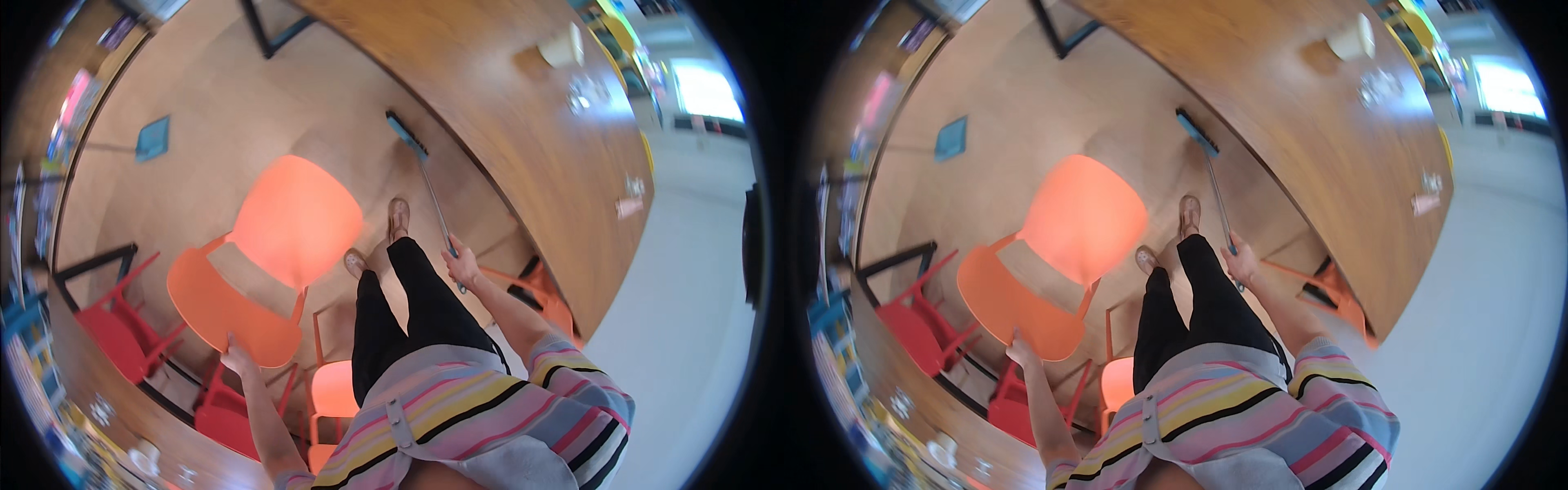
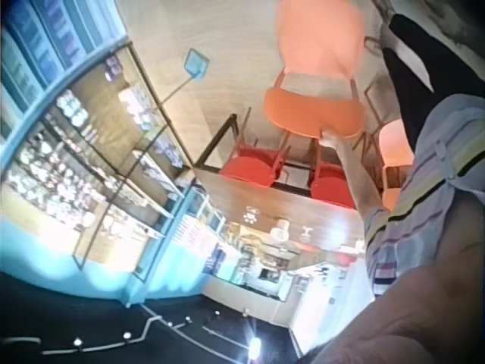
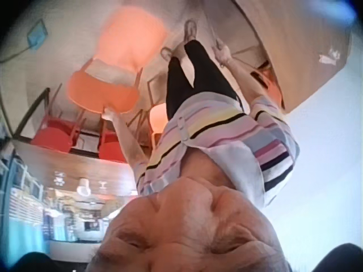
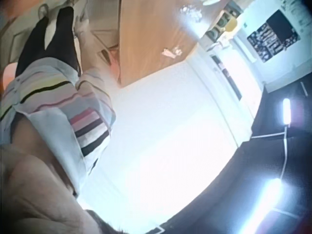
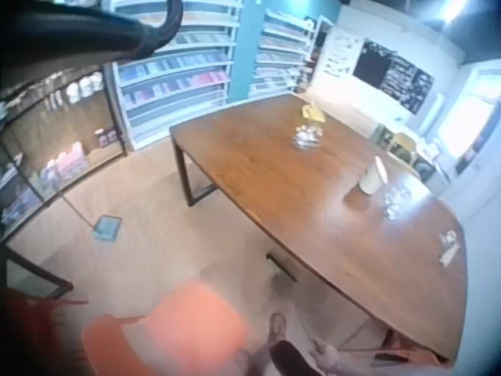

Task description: The person sweeps a wooden floor in a retail space using a broom and dustpan, moving orange and red chairs aside to reach under a table. They sweep debris into a dustpan and later use a small yellow brush and dustpan to collect scattered confetti-like items.

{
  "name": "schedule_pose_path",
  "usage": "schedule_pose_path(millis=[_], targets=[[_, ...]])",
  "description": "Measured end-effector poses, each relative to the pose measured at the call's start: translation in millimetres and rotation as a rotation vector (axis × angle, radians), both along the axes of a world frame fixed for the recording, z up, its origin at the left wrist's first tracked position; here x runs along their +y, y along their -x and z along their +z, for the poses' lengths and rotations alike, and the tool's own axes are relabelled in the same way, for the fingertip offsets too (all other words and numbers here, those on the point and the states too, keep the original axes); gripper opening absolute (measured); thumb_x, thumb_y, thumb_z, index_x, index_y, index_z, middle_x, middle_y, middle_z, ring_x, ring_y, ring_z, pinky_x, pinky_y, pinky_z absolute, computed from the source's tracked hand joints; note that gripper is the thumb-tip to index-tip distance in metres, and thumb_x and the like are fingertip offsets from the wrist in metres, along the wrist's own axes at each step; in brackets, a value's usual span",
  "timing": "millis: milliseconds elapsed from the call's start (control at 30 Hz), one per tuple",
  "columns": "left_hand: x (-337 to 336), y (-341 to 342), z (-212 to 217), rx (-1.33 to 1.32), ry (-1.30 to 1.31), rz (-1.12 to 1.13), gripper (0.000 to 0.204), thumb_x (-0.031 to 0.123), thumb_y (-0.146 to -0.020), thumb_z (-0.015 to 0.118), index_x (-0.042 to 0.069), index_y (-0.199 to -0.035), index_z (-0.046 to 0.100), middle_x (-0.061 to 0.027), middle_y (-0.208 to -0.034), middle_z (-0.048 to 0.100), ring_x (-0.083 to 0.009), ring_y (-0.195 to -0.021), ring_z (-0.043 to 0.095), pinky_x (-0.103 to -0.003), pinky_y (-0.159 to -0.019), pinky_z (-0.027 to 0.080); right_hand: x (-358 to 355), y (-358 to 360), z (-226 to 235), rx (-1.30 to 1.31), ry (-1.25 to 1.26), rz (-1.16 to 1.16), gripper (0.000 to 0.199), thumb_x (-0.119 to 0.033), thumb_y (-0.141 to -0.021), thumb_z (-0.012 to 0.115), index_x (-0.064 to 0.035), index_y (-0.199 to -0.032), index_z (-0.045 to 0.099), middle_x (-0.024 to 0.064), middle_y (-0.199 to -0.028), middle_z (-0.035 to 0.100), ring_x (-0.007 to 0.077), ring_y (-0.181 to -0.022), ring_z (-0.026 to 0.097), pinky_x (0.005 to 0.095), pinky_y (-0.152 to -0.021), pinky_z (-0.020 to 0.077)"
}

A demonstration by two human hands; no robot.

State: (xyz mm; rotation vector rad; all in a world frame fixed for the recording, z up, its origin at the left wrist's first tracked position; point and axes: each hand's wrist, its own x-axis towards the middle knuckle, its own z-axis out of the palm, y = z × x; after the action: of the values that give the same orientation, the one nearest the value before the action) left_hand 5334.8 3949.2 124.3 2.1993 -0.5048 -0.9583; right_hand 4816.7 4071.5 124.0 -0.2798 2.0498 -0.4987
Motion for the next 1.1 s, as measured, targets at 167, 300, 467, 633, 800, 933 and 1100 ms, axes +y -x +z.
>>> schedule_pose_path(millis=[167,300,467,633,800,933,1100], targets=[[4.9,-26.6,4.3,0.536,-0.113,-0.156,0.045,-0.002,-0.078,0.055,0.000,-0.122,0.047,-0.0089,-0.113,0.056,-0.0231,-0.097,0.058,-0.036,-0.076,0.052,174.2,-3.3,31.7,0.078,-0.165,-0.056,0.055,-0.016,-0.086,0.050,-0.0121,-0.138,0.033,0.0032,-0.055,0.044,0.0140,-0.042,0.048,0.0310,-0.038,0.0408],[-9.7,19.6,55.2,0.574,-0.136,-0.376,0.045,-0.005,-0.072,0.054,0.003,-0.116,0.050,-0.0075,-0.104,0.057,-0.0194,-0.088,0.059,-0.033,-0.072,0.054,294.2,-31.4,32.2,0.196,-0.252,0.013,0.055,-0.015,-0.082,0.051,-0.0091,-0.135,0.036,0.0170,-0.071,0.061,0.0270,-0.060,0.062,0.0369,-0.056,0.0504],[-65.9,126.6,82.5,0.624,-0.193,-0.488,0.022,-0.002,-0.071,0.053,0.003,-0.092,0.053,-0.0027,-0.081,0.056,-0.0113,-0.058,0.053,-0.029,-0.050,0.053,351.8,-64.8,41.5,0.105,-0.309,-0.094,0.054,-0.013,-0.079,0.052,-0.0044,-0.132,0.041,0.0267,-0.106,0.058,0.0378,-0.100,0.057,0.0366,-0.086,0.0446],[-93.2,267.8,111.2,0.562,-0.147,-0.651,0.018,0.000,-0.071,0.053,-0.001,-0.089,0.052,-0.0091,-0.081,0.059,-0.0164,-0.058,0.058,-0.036,-0.059,0.060,392.9,-80.7,58.0,-0.032,-0.281,-0.280,0.054,-0.012,-0.078,0.054,-0.0057,-0.130,0.044,0.0282,-0.115,0.054,0.0353,-0.102,0.057,0.0367,-0.087,0.0442],[-68.6,345.8,104.8,0.682,-0.187,-0.720,0.022,-0.001,-0.071,0.052,-0.005,-0.092,0.051,-0.0142,-0.083,0.058,-0.0270,-0.074,0.064,-0.044,-0.068,0.059,464.4,-125.1,47.2,0.222,-0.107,-0.255,0.053,-0.014,-0.080,0.055,-0.0064,-0.132,0.042,0.0216,-0.077,0.061,0.0292,-0.064,0.059,0.0359,-0.063,0.0466],[-42.9,415.1,73.5,0.784,-0.239,-0.682,0.027,-0.003,-0.070,0.053,-0.006,-0.097,0.050,-0.0199,-0.095,0.058,-0.0339,-0.088,0.062,-0.050,-0.081,0.055,479.4,-127.8,46.3,0.136,-0.148,-0.348,0.053,-0.013,-0.081,0.055,-0.0070,-0.132,0.042,0.0128,-0.062,0.053,0.0182,-0.052,0.048,0.0323,-0.053,0.0429],[3.0,494.1,19.4,0.902,-0.231,-0.686,0.030,-0.005,-0.071,0.054,-0.005,-0.100,0.049,-0.0180,-0.096,0.057,-0.0320,-0.085,0.062,-0.050,-0.079,0.055,496.0,-128.4,42.2,0.121,-0.094,-0.386,0.056,-0.012,-0.080,0.057,-0.0101,-0.134,0.040,0.0134,-0.063,0.053,0.0185,-0.053,0.051,0.0316,-0.054,0.0445]])
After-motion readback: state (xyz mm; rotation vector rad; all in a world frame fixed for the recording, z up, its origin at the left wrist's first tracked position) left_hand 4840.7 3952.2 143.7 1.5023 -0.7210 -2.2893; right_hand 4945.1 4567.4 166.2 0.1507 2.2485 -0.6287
